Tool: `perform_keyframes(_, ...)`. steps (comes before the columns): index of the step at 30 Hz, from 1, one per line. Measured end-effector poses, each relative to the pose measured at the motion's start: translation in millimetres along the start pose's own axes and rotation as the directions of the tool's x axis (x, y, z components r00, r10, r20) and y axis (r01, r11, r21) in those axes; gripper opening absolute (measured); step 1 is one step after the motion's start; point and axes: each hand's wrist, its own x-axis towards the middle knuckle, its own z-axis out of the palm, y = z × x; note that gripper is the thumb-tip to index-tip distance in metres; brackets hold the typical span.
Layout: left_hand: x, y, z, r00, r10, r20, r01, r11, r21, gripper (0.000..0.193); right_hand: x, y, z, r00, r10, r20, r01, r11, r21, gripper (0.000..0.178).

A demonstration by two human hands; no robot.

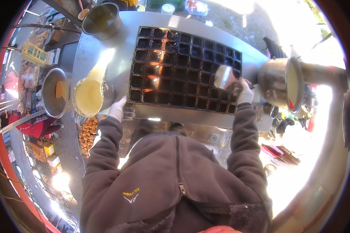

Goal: The person pours batter from a metal pitcher into a multi-cavity mold using a ladle to guide the flow. They refill the pitcher from a larger pot and repeat the process, then place the filled mold into a warmer.

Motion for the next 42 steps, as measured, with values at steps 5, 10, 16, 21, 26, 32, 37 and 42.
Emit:
perform_keyframes(5, -9.3, 1.3, -2.2, 0.999, 0.026, -0.022, -0.026, 1.000, -0.009, 0.055, 20.3, -19.5, -43.5, 0.992, -0.111, -0.062, 0.107, 0.991, -0.075, 0.023)
perform_keyframes(10, -20.5, 4.5, -13.9, 0.999, 0.019, 0.034, -0.018, 1.000, -0.025, 0.059, -18.2, -43.6, -18.0, 0.998, -0.041, 0.039, 0.037, 0.993, 0.113, 0.025)
perform_keyframes(16, -22.1, 4.4, -33.7, 0.995, 0.011, 0.096, -0.002, 0.996, -0.094, 0.067, -66.7, -95.3, 157.7, 0.857, -0.001, 0.515, -0.134, 0.965, 0.226, 0.031)
perform_keyframes(21, -24.2, 0.7, -56.0, 0.995, 0.030, 0.097, -0.018, 0.992, -0.124, 0.069, -132.9, -137.5, 370.2, 0.645, -0.116, 0.756, -0.239, 0.908, 0.343, 0.025)
perform_keyframes(26, -22.9, 6.9, -67.3, 0.994, 0.011, 0.106, 0.002, 0.992, -0.128, 0.065, -172.8, -148.8, 557.0, 0.626, -0.326, 0.709, 0.277, 0.942, 0.189, 0.027)
perform_keyframes(32, -34.4, 11.2, -85.1, 0.995, 0.026, 0.099, -0.012, 0.990, -0.138, 0.068, -170.4, -106.4, 697.9, 0.609, -0.402, 0.684, 0.784, 0.435, -0.443, 0.043)
perform_keyframes(37, -39.4, 18.3, -99.9, 0.994, 0.021, 0.108, -0.007, 0.992, -0.124, 0.068, -128.2, -87.7, 719.5, 0.409, -0.478, 0.777, 0.912, 0.211, -0.351, 0.033)
perform_keyframes(42, -42.4, 21.1, -104.2, 0.993, 0.029, 0.115, -0.012, 0.989, -0.146, 0.063, -110.4, -123.4, 673.4, 0.774, -0.193, 0.602, 0.378, 0.905, -0.195, 0.034)
